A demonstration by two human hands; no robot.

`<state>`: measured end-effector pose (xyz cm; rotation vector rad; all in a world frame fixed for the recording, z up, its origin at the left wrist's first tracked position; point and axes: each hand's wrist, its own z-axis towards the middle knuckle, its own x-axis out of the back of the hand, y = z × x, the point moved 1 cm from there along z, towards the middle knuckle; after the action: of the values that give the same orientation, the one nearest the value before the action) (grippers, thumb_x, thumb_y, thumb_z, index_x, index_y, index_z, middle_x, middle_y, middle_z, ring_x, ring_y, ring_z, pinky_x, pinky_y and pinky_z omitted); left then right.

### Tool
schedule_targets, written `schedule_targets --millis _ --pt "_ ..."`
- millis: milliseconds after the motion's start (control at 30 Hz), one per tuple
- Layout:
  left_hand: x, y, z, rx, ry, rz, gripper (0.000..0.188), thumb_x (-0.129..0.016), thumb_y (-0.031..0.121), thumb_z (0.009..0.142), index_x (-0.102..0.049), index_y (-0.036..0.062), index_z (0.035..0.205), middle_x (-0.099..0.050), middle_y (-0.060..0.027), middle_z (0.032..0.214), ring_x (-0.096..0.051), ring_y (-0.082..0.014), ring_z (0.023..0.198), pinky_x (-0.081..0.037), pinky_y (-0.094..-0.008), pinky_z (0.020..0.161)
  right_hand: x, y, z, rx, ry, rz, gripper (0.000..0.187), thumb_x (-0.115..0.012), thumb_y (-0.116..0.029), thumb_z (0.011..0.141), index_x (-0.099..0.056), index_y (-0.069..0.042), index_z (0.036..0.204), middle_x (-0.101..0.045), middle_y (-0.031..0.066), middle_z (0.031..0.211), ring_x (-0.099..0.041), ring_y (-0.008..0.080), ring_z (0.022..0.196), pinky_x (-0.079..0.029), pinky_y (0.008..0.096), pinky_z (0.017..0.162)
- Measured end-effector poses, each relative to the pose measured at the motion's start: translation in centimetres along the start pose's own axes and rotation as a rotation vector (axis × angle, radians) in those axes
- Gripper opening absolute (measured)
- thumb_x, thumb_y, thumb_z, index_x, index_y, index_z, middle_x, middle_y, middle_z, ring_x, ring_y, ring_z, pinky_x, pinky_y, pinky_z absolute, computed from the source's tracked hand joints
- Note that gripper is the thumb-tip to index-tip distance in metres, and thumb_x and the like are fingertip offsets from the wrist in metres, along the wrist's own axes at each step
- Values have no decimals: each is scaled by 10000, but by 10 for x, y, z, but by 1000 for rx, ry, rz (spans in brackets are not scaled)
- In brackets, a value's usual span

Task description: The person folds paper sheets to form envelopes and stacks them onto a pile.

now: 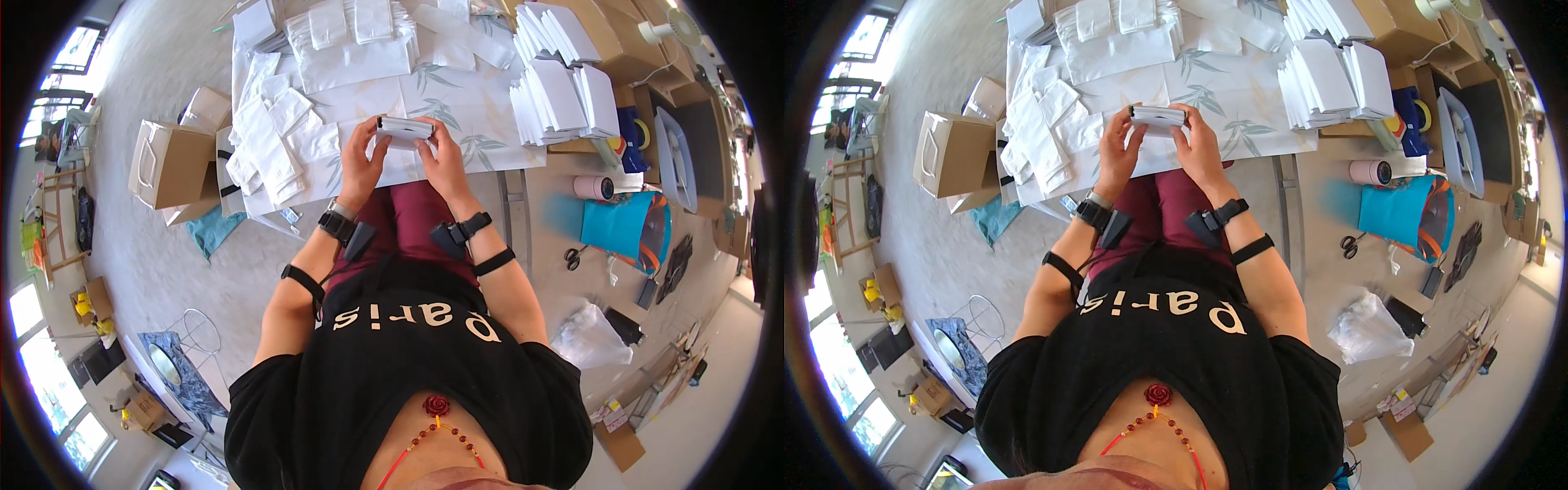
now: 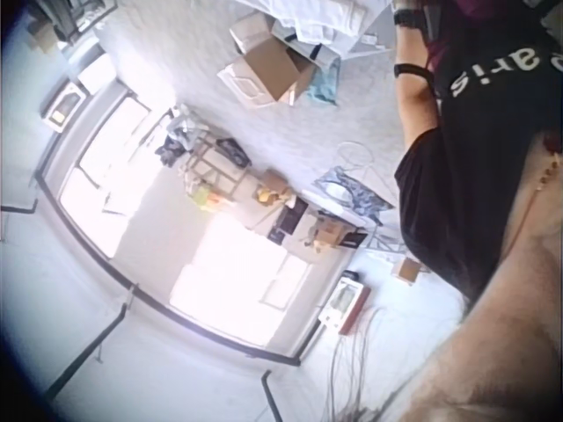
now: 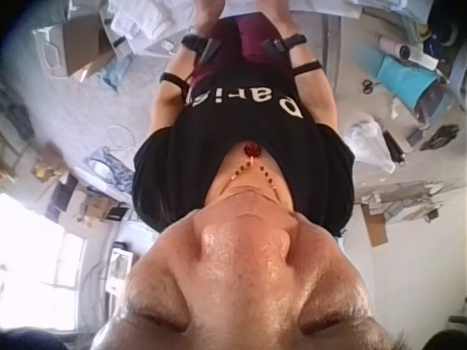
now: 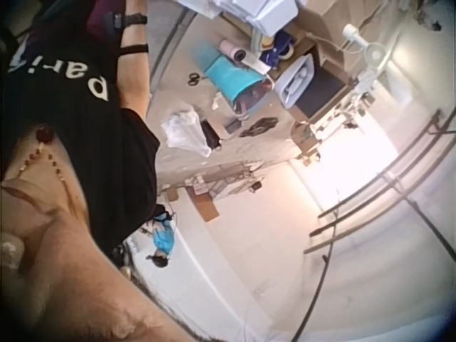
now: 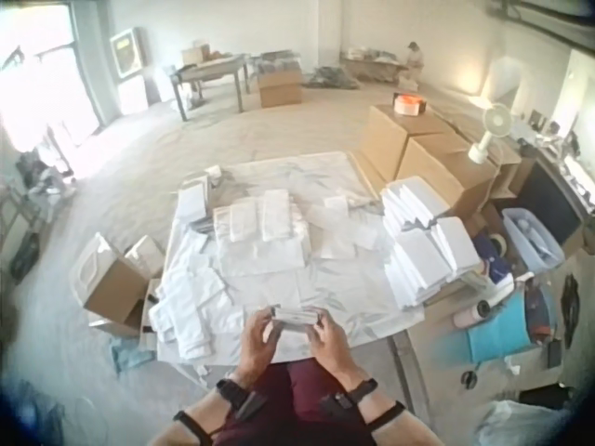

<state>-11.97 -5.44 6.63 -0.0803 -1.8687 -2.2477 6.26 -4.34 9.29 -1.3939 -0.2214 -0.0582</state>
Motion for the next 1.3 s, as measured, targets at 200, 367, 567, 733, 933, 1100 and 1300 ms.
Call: schedule_targets --millis 200,367,567,733,933,1100,1300 --pt "1 8 -15 62 -36 -164 560 -728 31 913 -540 6 1440 -617 -120 1396 -562 -208 1332 -413 -380 1156 -19 38 -10 -60 -15 130 507 -666 -50 964 -462 -49 1427 -610 138 1340 -567 252 1313 -430 392 1131" --pt "-6 16 -11 90 79 -304 345 -670 87 976 -591 -1 1301 -634 -71 1206 -583 -148 1134 -452 -314 1016 -34 32 -6 -46 60 187 398 -616 -159 1024 -495 -53 1387 -610 106 1289 -564 214 1232 -426 351 1083" --pt "-18 10 5 148 189 -290 150 -612 136 1017 -621 -3 1073 -598 -9 949 -502 -88 891 -430 -257 800 -46 12 4 -115 206 119 219 -517 -217 1078 -607 -32 1152 -659 87 1068 -595 175 978 -483 317 886" --pt "-24 7 7 148 249 -307 133 -585 117 1005 -617 -4 1046 -582 -8 906 -486 -89 854 -427 -254 771 -53 15 6 -127 285 72 205 -516 -213 1071 -601 -27 1090 -637 96 924 -572 167 848 -484 339 782" --pt "-27 5 11 140 271 -345 119 -547 93 987 -614 -2 1010 -576 3 901 -482 -86 841 -423 -246 761 -56 19 8 -117 320 83 209 -501 -204 1063 -603 -22 1076 -640 104 919 -582 178 848 -489 336 793" --pt "-25 8 12 166 224 -382 126 -547 106 993 -622 6 1007 -575 10 900 -483 -81 857 -421 -243 766 -55 20 10 -100 323 80 238 -491 -228 1071 -607 -21 1085 -651 108 934 -593 178 860 -495 336 801" --pt "-25 9 13 139 268 -327 146 -557 125 1001 -629 0 1025 -577 6 894 -473 -87 843 -424 -256 761 -55 12 10 -151 304 92 251 -484 -234 1081 -608 -16 1090 -632 96 923 -569 170 853 -484 331 796"
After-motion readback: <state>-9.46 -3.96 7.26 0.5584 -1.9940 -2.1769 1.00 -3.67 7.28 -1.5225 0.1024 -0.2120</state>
